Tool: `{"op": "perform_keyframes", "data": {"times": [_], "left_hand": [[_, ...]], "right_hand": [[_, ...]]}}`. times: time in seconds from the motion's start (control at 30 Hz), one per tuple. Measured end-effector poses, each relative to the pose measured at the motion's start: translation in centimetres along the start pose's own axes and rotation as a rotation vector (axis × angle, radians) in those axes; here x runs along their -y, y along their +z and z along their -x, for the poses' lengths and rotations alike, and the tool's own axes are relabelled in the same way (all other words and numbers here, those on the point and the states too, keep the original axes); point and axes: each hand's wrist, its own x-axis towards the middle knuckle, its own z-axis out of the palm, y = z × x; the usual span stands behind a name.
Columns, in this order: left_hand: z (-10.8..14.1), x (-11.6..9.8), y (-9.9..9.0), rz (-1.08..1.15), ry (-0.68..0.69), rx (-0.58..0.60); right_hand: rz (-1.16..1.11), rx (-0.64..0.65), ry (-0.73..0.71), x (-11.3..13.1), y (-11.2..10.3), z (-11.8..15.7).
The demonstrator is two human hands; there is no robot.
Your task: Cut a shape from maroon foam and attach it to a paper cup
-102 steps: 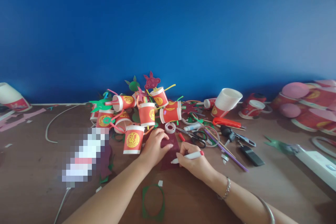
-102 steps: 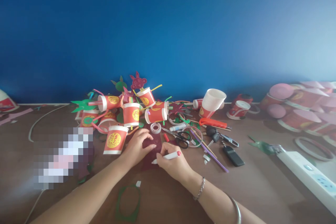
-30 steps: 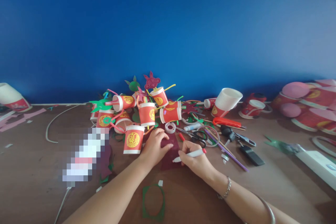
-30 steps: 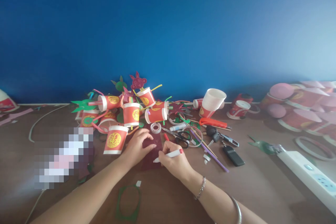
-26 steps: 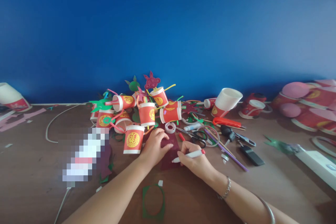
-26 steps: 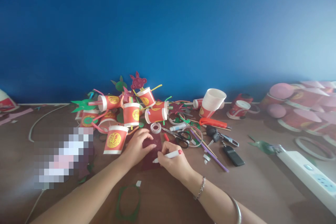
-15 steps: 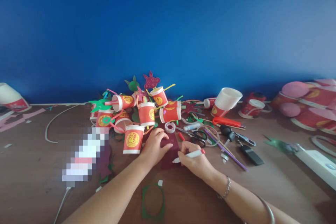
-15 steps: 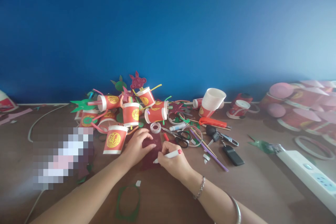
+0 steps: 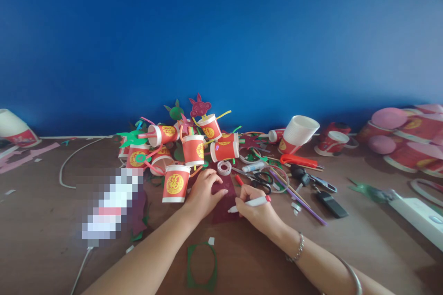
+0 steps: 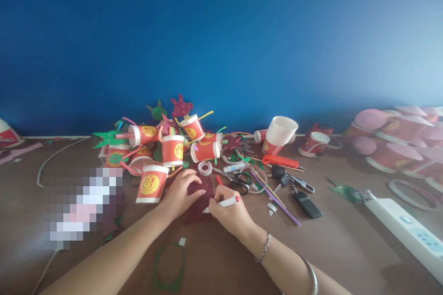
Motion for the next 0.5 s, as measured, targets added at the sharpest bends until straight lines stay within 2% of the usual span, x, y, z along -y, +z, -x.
{"op": "perform_keyframes", "data": {"times": [0.27, 0.5], "left_hand": [[-0.04, -0.23, -0.12, -0.008, -0.014, 0.009], [-0.13, -0.32, -0.1, 0.0, -0.039, 0.015]], "right_hand": [[-0.012, -0.014, -0.003, 0.14, -0.13, 0.12], [-0.096, 0.05, 0.002, 0.6, -0.2, 0.41]]}}
